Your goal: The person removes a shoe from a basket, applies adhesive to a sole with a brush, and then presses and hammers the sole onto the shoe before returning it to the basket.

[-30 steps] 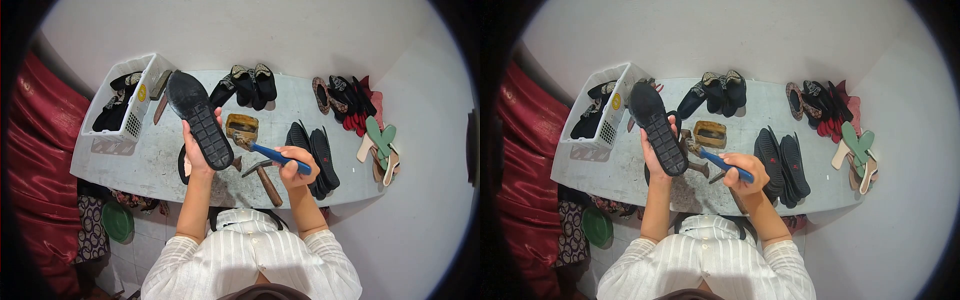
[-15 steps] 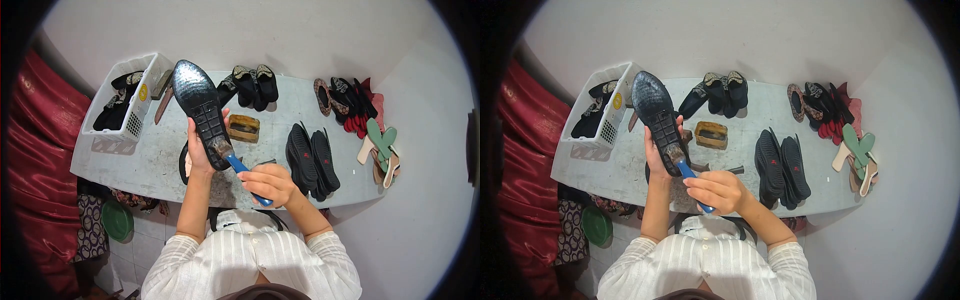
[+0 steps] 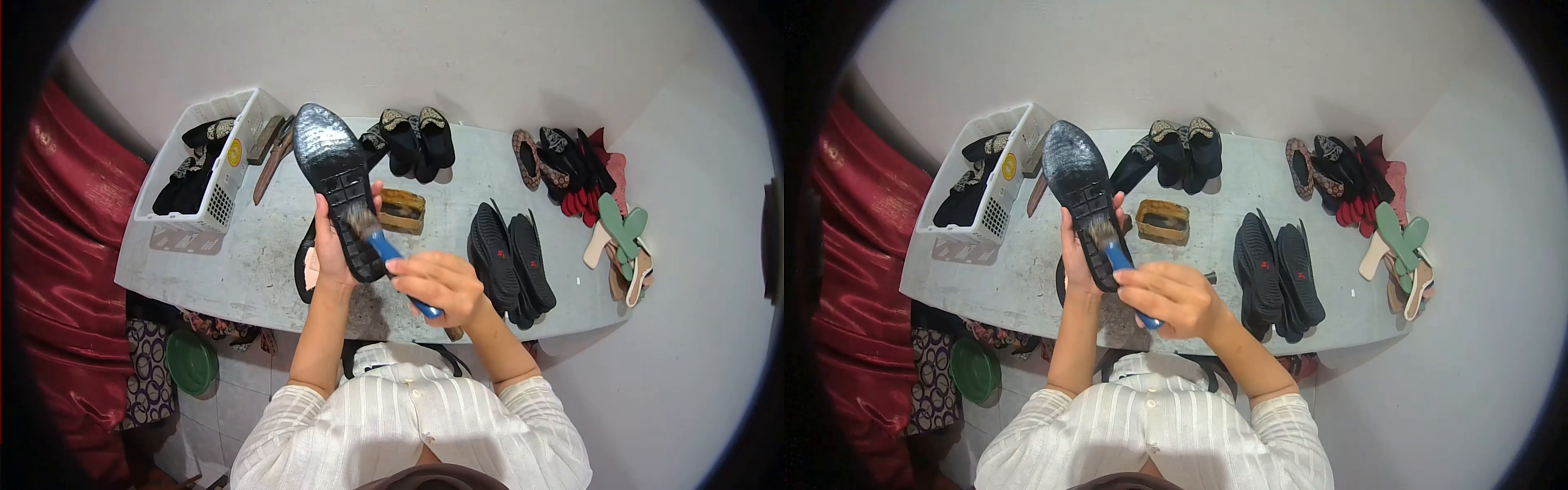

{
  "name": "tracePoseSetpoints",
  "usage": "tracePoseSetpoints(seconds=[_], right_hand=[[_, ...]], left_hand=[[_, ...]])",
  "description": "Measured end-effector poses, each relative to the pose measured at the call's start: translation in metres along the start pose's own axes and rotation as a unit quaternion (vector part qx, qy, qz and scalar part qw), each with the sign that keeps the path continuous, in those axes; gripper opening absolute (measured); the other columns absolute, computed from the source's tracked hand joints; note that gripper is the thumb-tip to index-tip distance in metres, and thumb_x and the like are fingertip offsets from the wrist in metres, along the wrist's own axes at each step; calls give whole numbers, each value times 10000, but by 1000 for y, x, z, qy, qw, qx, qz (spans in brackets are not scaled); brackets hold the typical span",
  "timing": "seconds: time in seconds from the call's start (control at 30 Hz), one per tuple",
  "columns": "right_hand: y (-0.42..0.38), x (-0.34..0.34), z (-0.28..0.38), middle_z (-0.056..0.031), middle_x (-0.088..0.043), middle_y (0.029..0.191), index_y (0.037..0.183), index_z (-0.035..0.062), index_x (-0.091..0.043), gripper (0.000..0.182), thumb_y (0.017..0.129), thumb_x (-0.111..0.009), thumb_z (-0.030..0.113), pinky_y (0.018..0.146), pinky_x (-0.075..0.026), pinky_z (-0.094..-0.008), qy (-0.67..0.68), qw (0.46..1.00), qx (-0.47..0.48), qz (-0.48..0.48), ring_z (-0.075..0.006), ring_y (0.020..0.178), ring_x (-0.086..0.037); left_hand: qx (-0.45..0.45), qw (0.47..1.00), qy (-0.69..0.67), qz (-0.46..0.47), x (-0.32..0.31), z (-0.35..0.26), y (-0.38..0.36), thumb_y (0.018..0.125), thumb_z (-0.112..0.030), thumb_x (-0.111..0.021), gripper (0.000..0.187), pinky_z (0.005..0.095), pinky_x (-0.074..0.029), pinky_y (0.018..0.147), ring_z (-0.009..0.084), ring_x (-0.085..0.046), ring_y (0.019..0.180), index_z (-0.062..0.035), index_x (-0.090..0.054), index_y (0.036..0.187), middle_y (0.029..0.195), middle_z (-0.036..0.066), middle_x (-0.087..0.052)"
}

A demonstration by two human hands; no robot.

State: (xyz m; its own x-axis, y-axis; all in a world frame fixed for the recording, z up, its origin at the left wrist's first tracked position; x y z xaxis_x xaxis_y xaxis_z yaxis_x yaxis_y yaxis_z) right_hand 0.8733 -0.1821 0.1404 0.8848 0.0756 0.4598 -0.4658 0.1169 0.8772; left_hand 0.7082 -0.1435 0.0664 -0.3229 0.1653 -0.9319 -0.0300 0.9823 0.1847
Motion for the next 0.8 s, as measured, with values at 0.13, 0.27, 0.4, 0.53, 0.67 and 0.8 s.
tracePoseSetpoints(seconds=[0.13,0.27,0.4,0.53,0.67,0.8], right_hand=[[-12,7,10,-146,-648,939,883,-19,-613,279,620,-673,53,579,-520,-323,72,997,-28,20,-275,702,-638],[-13,12,4,-142,-662,889,882,-17,-622,237,682,-665,101,603,-523,-315,171,981,-91,22,-272,686,-642],[6,13,-9,-154,-655,949,910,-19,-620,271,670,-675,95,674,-522,-348,94,990,-86,-62,-292,742,-636],[11,2,-11,-165,-625,1025,935,-8,-611,337,621,-690,88,683,-520,-357,-13,1000,-19,-13,-296,787,-617],[2,6,7,-155,-637,963,892,-9,-613,305,607,-670,83,608,-517,-330,12,1000,-8,10,-278,715,-620],[-3,14,13,-149,-650,895,840,-15,-620,249,601,-641,49,564,-510,-319,74,997,-29,22,-265,638,-621]], left_hand=[[-41,997,47,-47,0,-14,-2,946,-503,-313,577,287,-527,803,210,-614,942,-36,-444,1259,1202,198,-532],[-40,998,29,-27,0,-16,-3,943,-515,-304,600,284,-529,796,204,-614,949,-24,-443,1258,1203,194,-533],[8,1000,11,18,-4,-2,-10,927,-529,-337,643,342,-513,850,258,-585,1006,6,-409,1277,1240,206,-493],[39,999,-19,24,-15,7,-13,926,-544,-317,644,347,-514,842,250,-579,1020,-18,-402,1287,1261,201,-477],[13,1000,-9,18,-4,-2,-6,936,-508,-338,622,339,-522,829,259,-580,1012,-8,-380,1305,1274,214,-461],[-1,1000,8,-21,-1,-6,-8,938,-498,-349,619,343,-526,833,276,-585,1008,4,-392,1297,1258,221,-476]])
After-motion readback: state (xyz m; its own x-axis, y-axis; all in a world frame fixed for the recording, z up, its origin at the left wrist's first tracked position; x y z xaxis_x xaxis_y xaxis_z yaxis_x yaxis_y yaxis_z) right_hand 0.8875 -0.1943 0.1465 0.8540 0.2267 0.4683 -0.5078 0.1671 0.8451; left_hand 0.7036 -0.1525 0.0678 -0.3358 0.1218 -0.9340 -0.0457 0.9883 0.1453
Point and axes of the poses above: each hand's wrist, its own y-axis towards the middle knuckle, its own x-axis out of the back of the hand, z = x × y, the point moved 3 cm from there along y, towards the middle knuckle
